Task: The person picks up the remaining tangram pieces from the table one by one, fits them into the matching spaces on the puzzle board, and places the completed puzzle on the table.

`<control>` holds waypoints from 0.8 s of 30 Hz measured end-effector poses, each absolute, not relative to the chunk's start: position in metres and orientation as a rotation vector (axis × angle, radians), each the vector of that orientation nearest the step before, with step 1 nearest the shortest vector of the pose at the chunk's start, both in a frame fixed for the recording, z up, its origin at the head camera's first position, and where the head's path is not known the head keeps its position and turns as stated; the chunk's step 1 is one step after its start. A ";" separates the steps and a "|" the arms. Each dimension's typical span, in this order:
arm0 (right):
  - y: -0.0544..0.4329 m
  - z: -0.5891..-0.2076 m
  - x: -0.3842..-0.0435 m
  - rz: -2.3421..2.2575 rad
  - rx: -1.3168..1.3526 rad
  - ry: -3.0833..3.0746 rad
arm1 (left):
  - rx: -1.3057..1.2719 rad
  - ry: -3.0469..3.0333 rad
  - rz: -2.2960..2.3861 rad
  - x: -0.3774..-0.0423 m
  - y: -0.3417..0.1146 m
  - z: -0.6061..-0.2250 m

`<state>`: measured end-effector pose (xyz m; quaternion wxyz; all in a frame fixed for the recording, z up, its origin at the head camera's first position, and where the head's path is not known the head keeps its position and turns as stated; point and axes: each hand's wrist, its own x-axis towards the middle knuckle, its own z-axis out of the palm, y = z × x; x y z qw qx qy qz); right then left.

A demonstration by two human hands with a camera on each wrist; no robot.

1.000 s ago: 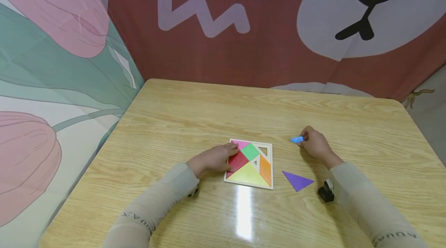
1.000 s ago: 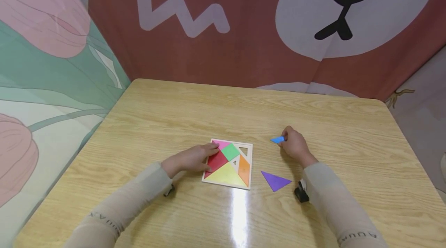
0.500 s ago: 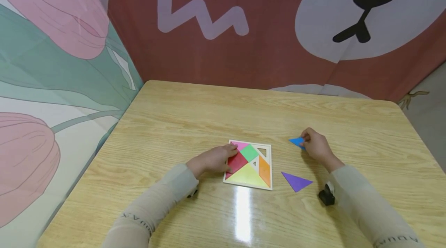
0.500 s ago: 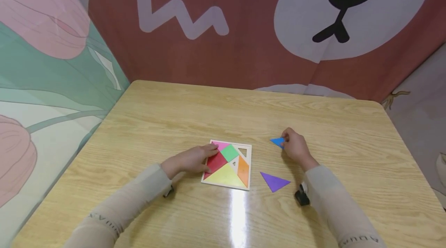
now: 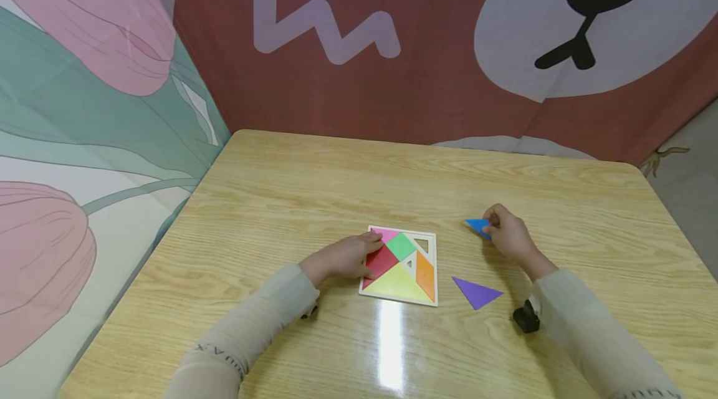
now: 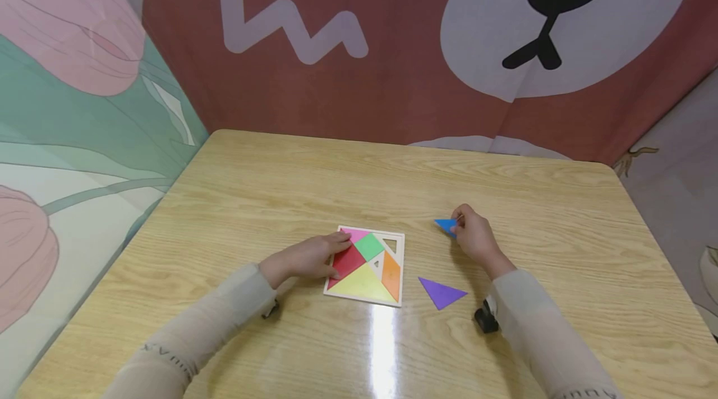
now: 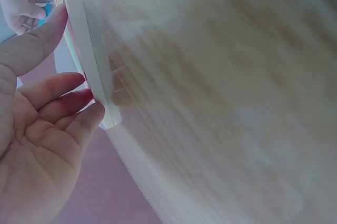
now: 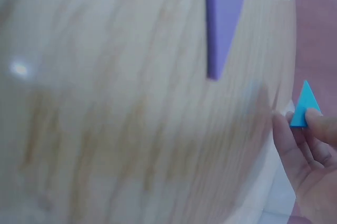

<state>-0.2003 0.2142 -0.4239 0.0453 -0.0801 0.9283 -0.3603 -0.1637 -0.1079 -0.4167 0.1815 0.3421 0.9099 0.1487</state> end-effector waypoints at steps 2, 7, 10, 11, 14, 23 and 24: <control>0.213 -0.423 -0.200 -1.155 -0.231 2.806 | 0.955 2.566 0.426 -0.163 -0.108 -0.417; 0.210 -0.423 -0.198 -1.277 -0.189 2.730 | 0.941 2.564 0.432 -0.163 -0.108 -0.417; 0.209 -0.423 -0.197 -1.312 -0.174 2.730 | 0.946 2.566 0.429 -0.163 -0.108 -0.417; 0.209 -0.423 -0.197 -1.323 -0.169 2.734 | 0.947 2.566 0.429 -0.163 -0.108 -0.417; 0.208 -0.423 -0.197 -1.343 -0.152 2.751 | 0.951 2.565 0.425 -0.164 -0.108 -0.417; 0.205 -0.423 -0.194 -1.331 -0.117 2.814 | 0.939 2.563 0.425 -0.164 -0.108 -0.418; 0.204 -0.423 -0.194 -1.338 -0.110 2.813 | 0.937 2.562 0.427 -0.164 -0.108 -0.418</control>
